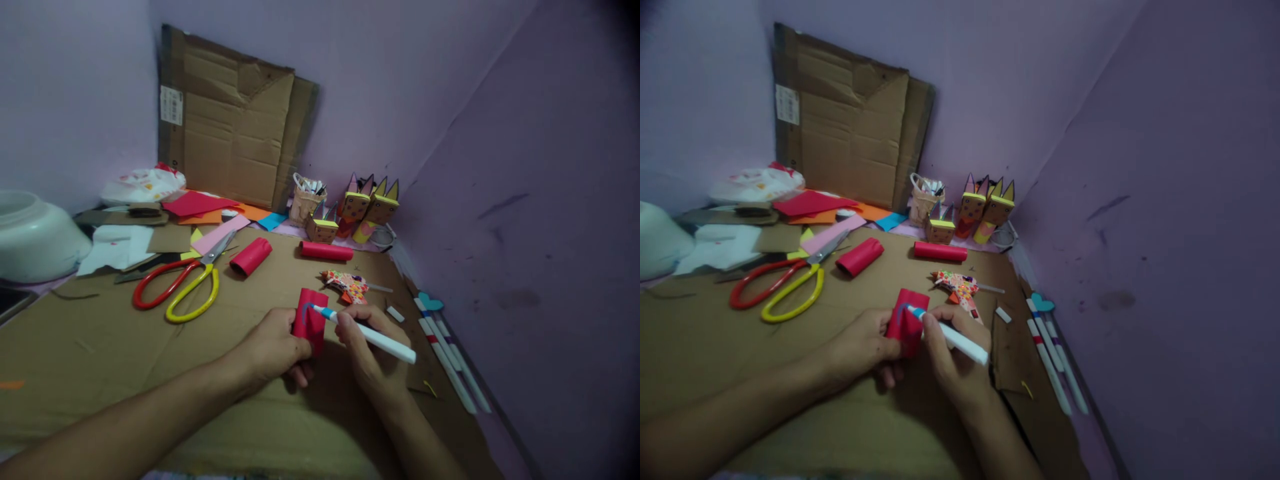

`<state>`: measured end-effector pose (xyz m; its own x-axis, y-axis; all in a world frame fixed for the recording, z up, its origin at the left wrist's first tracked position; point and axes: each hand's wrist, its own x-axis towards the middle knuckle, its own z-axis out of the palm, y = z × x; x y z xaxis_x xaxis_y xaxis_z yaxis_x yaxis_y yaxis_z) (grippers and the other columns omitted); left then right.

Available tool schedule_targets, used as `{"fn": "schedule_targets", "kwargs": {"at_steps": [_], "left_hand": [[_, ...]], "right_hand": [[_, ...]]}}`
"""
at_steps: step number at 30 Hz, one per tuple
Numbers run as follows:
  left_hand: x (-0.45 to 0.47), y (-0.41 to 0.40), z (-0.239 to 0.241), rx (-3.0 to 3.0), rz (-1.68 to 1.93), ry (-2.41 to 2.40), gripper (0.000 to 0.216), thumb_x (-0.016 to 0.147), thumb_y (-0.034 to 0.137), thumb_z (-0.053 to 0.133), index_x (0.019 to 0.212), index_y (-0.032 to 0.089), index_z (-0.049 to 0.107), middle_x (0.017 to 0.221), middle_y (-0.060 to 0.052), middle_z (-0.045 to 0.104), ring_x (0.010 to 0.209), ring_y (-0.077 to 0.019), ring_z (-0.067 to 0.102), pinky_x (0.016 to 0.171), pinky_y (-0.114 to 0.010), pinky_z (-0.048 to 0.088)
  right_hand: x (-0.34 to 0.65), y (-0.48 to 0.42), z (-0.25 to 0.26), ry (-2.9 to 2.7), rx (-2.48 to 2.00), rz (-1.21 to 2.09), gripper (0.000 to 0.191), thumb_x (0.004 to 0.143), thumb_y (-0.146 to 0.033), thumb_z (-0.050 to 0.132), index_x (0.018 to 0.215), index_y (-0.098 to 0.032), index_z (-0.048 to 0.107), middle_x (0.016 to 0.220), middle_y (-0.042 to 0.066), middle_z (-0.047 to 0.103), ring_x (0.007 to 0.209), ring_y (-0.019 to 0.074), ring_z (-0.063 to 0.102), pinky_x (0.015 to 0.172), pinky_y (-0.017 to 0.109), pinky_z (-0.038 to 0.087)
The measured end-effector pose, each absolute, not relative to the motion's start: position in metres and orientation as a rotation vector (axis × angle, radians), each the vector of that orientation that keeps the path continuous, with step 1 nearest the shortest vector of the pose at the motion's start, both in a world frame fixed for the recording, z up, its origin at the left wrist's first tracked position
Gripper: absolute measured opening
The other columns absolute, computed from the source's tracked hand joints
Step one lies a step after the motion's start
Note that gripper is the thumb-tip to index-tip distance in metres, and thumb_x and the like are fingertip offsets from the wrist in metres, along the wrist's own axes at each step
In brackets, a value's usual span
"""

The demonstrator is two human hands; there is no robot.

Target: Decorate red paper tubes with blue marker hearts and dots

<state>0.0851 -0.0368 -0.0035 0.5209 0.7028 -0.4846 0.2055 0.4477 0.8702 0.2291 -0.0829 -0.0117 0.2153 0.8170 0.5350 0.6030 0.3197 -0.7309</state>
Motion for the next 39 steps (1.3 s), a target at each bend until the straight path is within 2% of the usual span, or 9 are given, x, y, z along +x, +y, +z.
{"fn": "schedule_targets", "kwargs": {"at_steps": [6,13,27,39], "left_hand": [[0.0854,-0.0363,-0.0032,1.096,0.392,1.024,0.022,0.063,0.001,0.052,0.081,0.012,0.056,0.047,0.002,0.058,0.040,-0.0124,0.056,0.037,-0.020,0.047],[0.0854,-0.0365,-0.0048,1.101,0.381,1.028,0.018,0.066,0.001,0.051,0.080,0.013,0.054,0.046,0.003,0.057,0.038,-0.0111,0.055,0.036,-0.019,0.046],[0.0848,-0.0359,-0.0055,1.110,0.372,1.029,0.022,0.064,0.000,0.049,0.081,0.013,0.055,0.046,0.002,0.057,0.039,-0.0120,0.055,0.037,-0.019,0.046],[0.0856,-0.0354,-0.0052,1.096,0.390,0.997,0.017,0.068,0.004,0.058,0.083,0.012,0.055,0.049,0.003,0.055,0.040,-0.0107,0.054,0.036,-0.018,0.046]], "right_hand": [[0.2278,-0.0826,-0.0100,-1.496,-1.351,0.220,0.019,0.084,-0.032,0.059,0.071,-0.019,0.064,0.050,-0.003,0.060,0.042,0.0102,0.053,0.041,0.019,0.040],[0.2289,-0.0823,-0.0109,-1.507,-1.356,0.233,0.016,0.084,-0.030,0.059,0.073,-0.019,0.065,0.053,-0.003,0.062,0.043,0.0106,0.054,0.043,0.020,0.041],[0.2311,-0.0822,-0.0155,-1.516,-1.368,0.276,0.014,0.084,-0.029,0.060,0.075,-0.020,0.064,0.056,-0.003,0.061,0.047,0.0103,0.054,0.045,0.020,0.041],[0.2280,-0.0836,-0.0076,-1.564,-1.333,0.321,0.019,0.085,-0.027,0.057,0.070,-0.018,0.064,0.051,-0.003,0.059,0.042,0.0086,0.050,0.041,0.017,0.037]]}}
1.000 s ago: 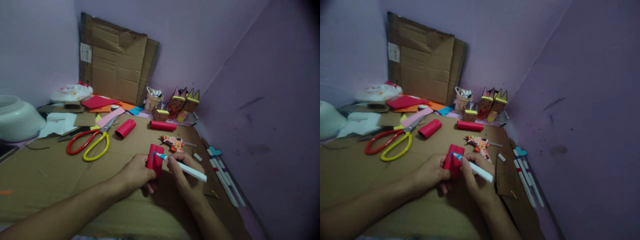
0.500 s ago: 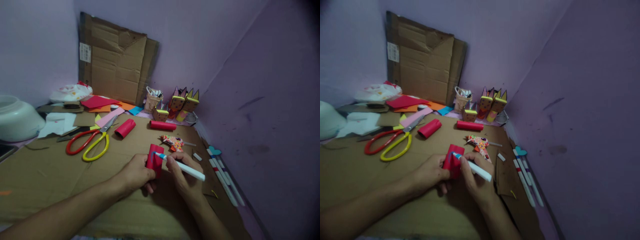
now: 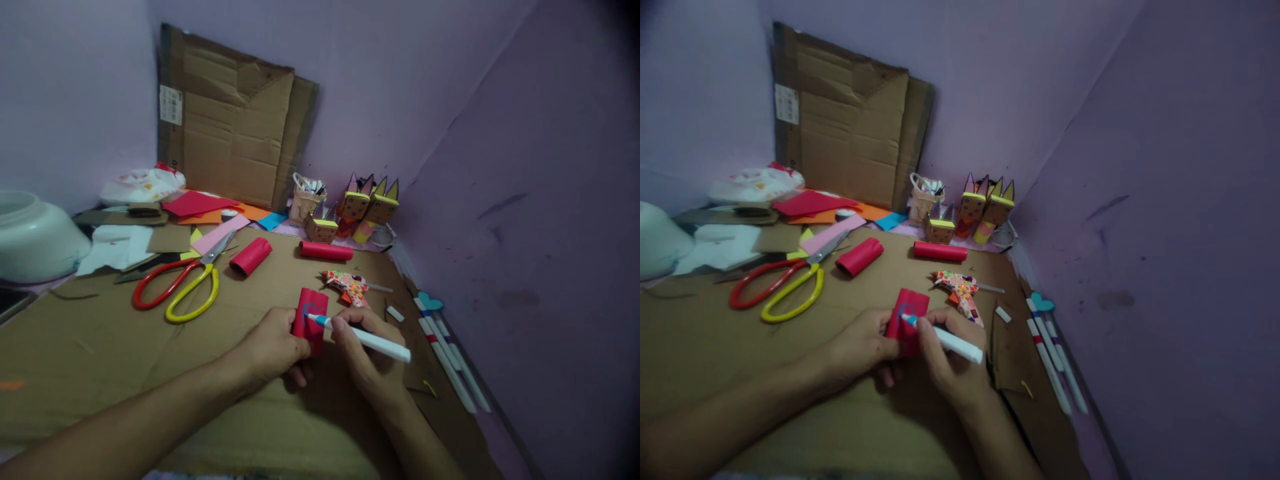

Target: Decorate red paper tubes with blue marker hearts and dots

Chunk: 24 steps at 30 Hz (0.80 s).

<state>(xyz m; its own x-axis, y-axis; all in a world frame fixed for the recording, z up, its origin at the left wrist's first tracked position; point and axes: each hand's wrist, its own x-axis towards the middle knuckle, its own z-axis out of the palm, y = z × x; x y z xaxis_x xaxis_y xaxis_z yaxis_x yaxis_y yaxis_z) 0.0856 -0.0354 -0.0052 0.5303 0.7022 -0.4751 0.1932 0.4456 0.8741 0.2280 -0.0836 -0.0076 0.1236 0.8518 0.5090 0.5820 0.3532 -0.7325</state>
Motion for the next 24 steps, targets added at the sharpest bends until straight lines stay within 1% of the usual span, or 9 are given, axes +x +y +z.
{"fn": "schedule_targets", "kwargs": {"at_steps": [6,11,15,24], "left_hand": [[0.0866,-0.0359,-0.0025,1.093,0.374,1.030,0.017,0.069,0.001,0.056,0.082,0.012,0.055,0.048,0.004,0.055,0.040,-0.0111,0.054,0.036,-0.019,0.047],[0.0860,-0.0360,-0.0038,1.101,0.392,1.012,0.017,0.070,0.002,0.057,0.084,0.012,0.056,0.049,0.004,0.056,0.040,-0.0110,0.055,0.036,-0.019,0.047],[0.0857,-0.0361,-0.0038,1.102,0.379,1.015,0.016,0.070,0.002,0.057,0.084,0.011,0.056,0.048,0.003,0.056,0.040,-0.0109,0.054,0.036,-0.019,0.047],[0.0856,-0.0354,-0.0019,1.125,0.349,1.051,0.021,0.066,-0.001,0.050,0.081,0.013,0.055,0.045,0.003,0.057,0.037,-0.0117,0.055,0.036,-0.019,0.045]], "right_hand": [[0.2286,-0.0837,-0.0078,-1.574,-1.328,0.308,0.019,0.084,-0.027,0.058,0.068,-0.018,0.063,0.051,-0.003,0.059,0.043,0.0085,0.051,0.041,0.018,0.036],[0.2288,-0.0848,-0.0074,-1.592,-1.345,0.283,0.020,0.083,-0.028,0.058,0.067,-0.018,0.063,0.049,-0.003,0.058,0.043,0.0089,0.051,0.041,0.018,0.036],[0.2285,-0.0848,-0.0078,-1.580,-1.339,0.292,0.019,0.083,-0.028,0.058,0.068,-0.018,0.063,0.051,-0.003,0.059,0.043,0.0088,0.051,0.041,0.018,0.036],[0.2305,-0.0823,-0.0125,-1.511,-1.376,0.280,0.017,0.085,-0.031,0.059,0.073,-0.019,0.064,0.053,-0.004,0.060,0.044,0.0094,0.053,0.044,0.018,0.039]]}}
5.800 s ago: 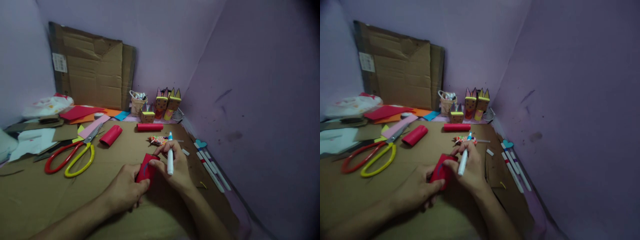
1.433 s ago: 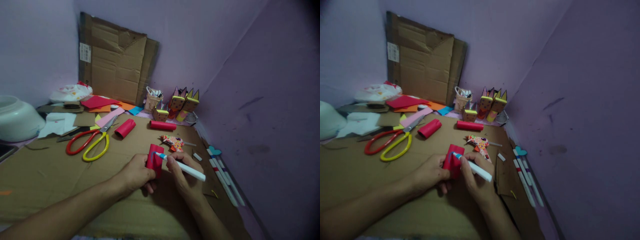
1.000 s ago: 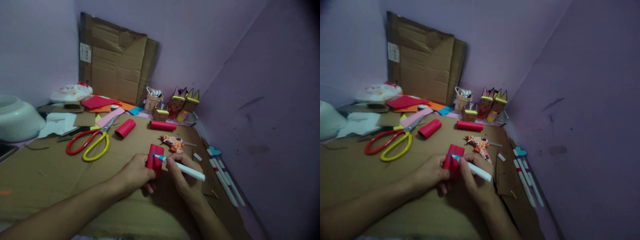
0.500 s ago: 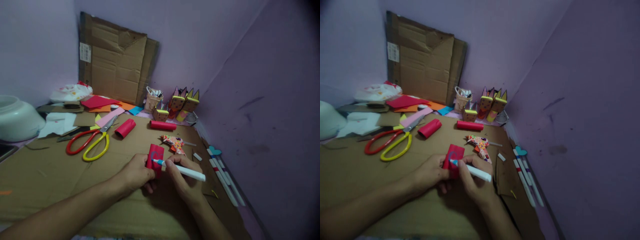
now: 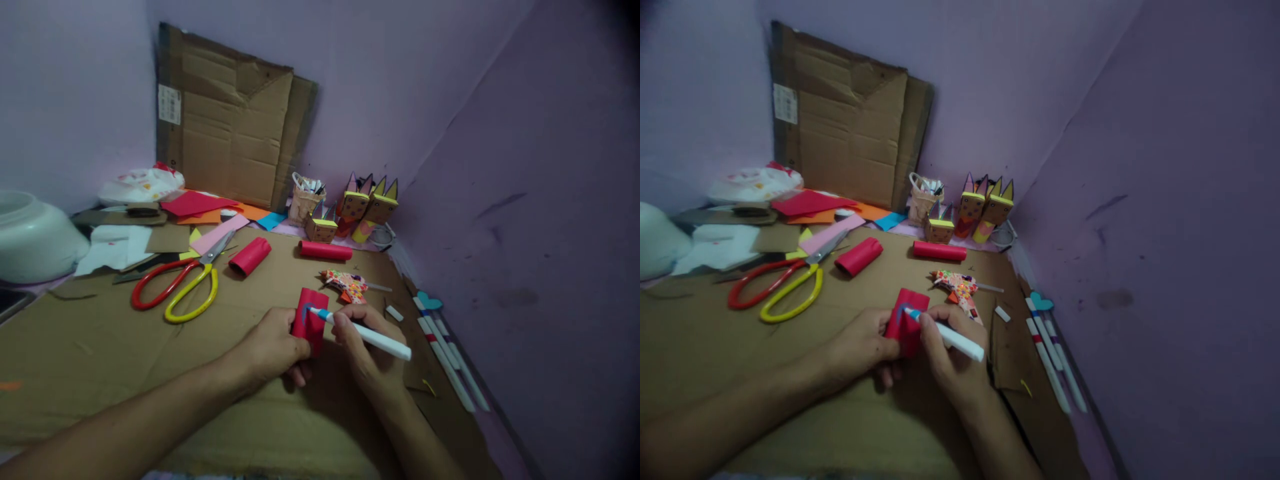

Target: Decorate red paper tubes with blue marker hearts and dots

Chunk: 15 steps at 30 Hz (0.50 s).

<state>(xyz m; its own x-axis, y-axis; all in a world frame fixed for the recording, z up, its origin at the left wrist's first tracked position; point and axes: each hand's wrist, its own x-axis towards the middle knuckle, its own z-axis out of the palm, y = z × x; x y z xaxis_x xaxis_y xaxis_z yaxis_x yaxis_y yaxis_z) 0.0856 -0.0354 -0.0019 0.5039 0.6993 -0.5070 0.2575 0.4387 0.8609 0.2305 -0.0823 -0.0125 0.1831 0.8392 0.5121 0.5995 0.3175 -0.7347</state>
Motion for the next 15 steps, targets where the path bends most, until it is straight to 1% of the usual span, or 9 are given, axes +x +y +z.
{"fn": "schedule_targets", "kwargs": {"at_steps": [8,15], "left_hand": [[0.0863,-0.0355,-0.0005,1.119,0.341,1.067,0.019,0.066,0.000,0.049,0.078,0.014,0.054,0.041,0.003,0.057,0.035,-0.0113,0.054,0.035,-0.017,0.044],[0.0847,-0.0359,-0.0024,1.125,0.338,1.047,0.018,0.067,0.002,0.050,0.081,0.013,0.054,0.043,0.002,0.058,0.035,-0.0116,0.053,0.035,-0.019,0.044]], "right_hand": [[0.2311,-0.0812,-0.0155,-1.480,-1.374,0.298,0.016,0.085,-0.032,0.059,0.076,-0.020,0.064,0.056,-0.003,0.062,0.048,0.0105,0.056,0.047,0.019,0.043],[0.2318,-0.0822,-0.0139,-1.484,-1.403,0.310,0.022,0.085,-0.035,0.058,0.072,-0.019,0.065,0.053,-0.002,0.062,0.045,0.0110,0.055,0.044,0.020,0.041]]}}
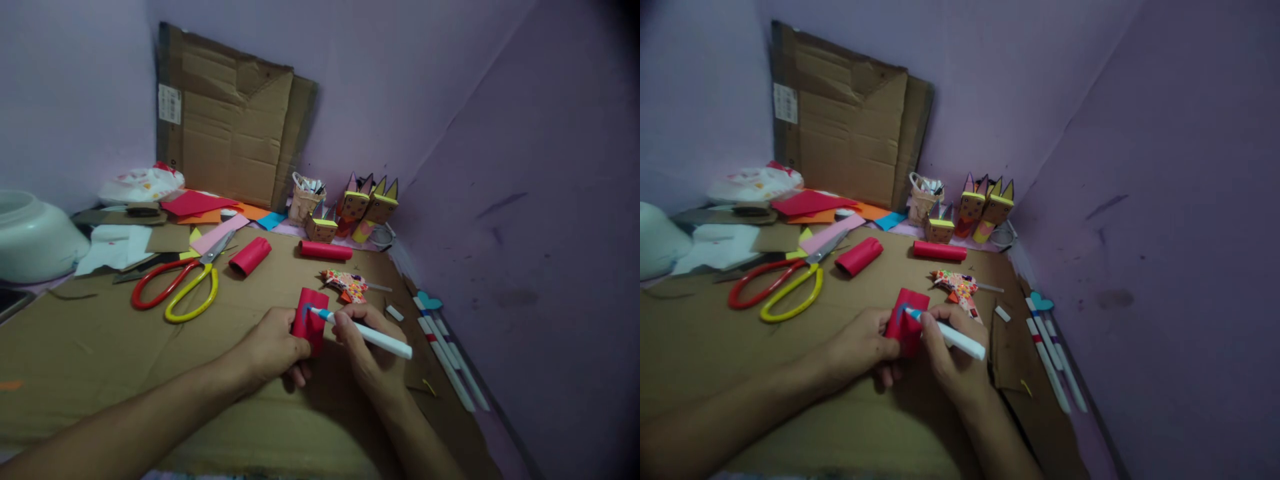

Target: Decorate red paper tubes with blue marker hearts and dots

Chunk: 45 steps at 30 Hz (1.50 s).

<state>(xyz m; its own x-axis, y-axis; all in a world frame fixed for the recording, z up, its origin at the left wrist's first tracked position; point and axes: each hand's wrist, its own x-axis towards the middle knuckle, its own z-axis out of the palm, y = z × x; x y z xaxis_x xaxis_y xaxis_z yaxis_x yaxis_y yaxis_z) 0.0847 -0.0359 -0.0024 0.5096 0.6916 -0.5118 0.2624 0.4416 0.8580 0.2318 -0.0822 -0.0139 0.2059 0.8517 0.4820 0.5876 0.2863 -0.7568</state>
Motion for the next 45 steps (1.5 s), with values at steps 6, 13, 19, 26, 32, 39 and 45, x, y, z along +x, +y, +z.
{"fn": "schedule_targets", "kwargs": {"at_steps": [6,13,19,26,32,39,45], "left_hand": [[0.085,-0.036,0.000,1.118,0.358,1.051,0.019,0.065,0.000,0.052,0.080,0.012,0.056,0.044,0.004,0.056,0.037,-0.0114,0.054,0.037,-0.019,0.046],[0.086,-0.036,0.000,1.116,0.352,1.035,0.019,0.066,0.003,0.055,0.082,0.012,0.057,0.045,0.003,0.056,0.037,-0.0113,0.053,0.036,-0.019,0.045],[0.086,-0.036,-0.001,1.110,0.366,1.024,0.022,0.064,0.004,0.056,0.084,0.011,0.057,0.047,0.003,0.056,0.039,-0.0118,0.055,0.037,-0.019,0.046],[0.085,-0.036,0.000,1.109,0.367,1.022,0.019,0.064,0.002,0.054,0.080,0.013,0.055,0.045,0.003,0.055,0.038,-0.0114,0.054,0.036,-0.019,0.045],[0.085,-0.036,-0.001,1.116,0.337,1.050,0.018,0.065,0.003,0.050,0.080,0.013,0.054,0.042,0.001,0.057,0.036,-0.0123,0.053,0.036,-0.019,0.044],[0.084,-0.036,-0.003,1.103,0.357,1.024,0.018,0.065,0.004,0.055,0.080,0.014,0.054,0.042,0.002,0.057,0.036,-0.0118,0.054,0.035,-0.018,0.043],[0.084,-0.036,-0.001,1.103,0.341,1.048,0.015,0.066,0.006,0.054,0.079,0.013,0.054,0.042,0.001,0.058,0.035,-0.0117,0.052,0.035,-0.019,0.043]], "right_hand": [[0.228,-0.084,-0.008,-1.482,-1.410,0.366,0.026,0.084,-0.036,0.057,0.068,-0.018,0.064,0.049,-0.002,0.058,0.043,0.0102,0.050,0.041,0.020,0.037],[0.228,-0.085,-0.005,-1.511,-1.371,0.394,0.025,0.083,-0.032,0.057,0.064,-0.018,0.063,0.047,-0.003,0.058,0.040,0.0090,0.049,0.039,0.018,0.035],[0.225,-0.086,-0.003,-1.471,-1.390,0.397,0.026,0.082,-0.034,0.057,0.063,-0.018,0.063,0.046,-0.003,0.056,0.041,0.0095,0.048,0.040,0.020,0.034],[0.227,-0.084,-0.008,-1.436,-1.401,0.390,0.025,0.083,-0.035,0.058,0.066,-0.018,0.064,0.049,-0.003,0.058,0.043,0.0102,0.051,0.043,0.020,0.037],[0.232,-0.081,-0.016,-1.442,-1.389,0.406,0.022,0.085,-0.036,0.058,0.073,-0.019,0.065,0.058,-0.001,0.064,0.049,0.0124,0.057,0.048,0.022,0.043],[0.231,-0.081,-0.018,-1.419,-1.400,0.399,0.022,0.086,-0.036,0.058,0.075,-0.019,0.063,0.061,0.000,0.065,0.052,0.0127,0.056,0.050,0.023,0.045],[0.231,-0.082,-0.013,-1.449,-1.390,0.416,0.025,0.086,-0.037,0.057,0.071,-0.018,0.064,0.054,-0.002,0.061,0.047,0.0113,0.055,0.045,0.021,0.041]]}}
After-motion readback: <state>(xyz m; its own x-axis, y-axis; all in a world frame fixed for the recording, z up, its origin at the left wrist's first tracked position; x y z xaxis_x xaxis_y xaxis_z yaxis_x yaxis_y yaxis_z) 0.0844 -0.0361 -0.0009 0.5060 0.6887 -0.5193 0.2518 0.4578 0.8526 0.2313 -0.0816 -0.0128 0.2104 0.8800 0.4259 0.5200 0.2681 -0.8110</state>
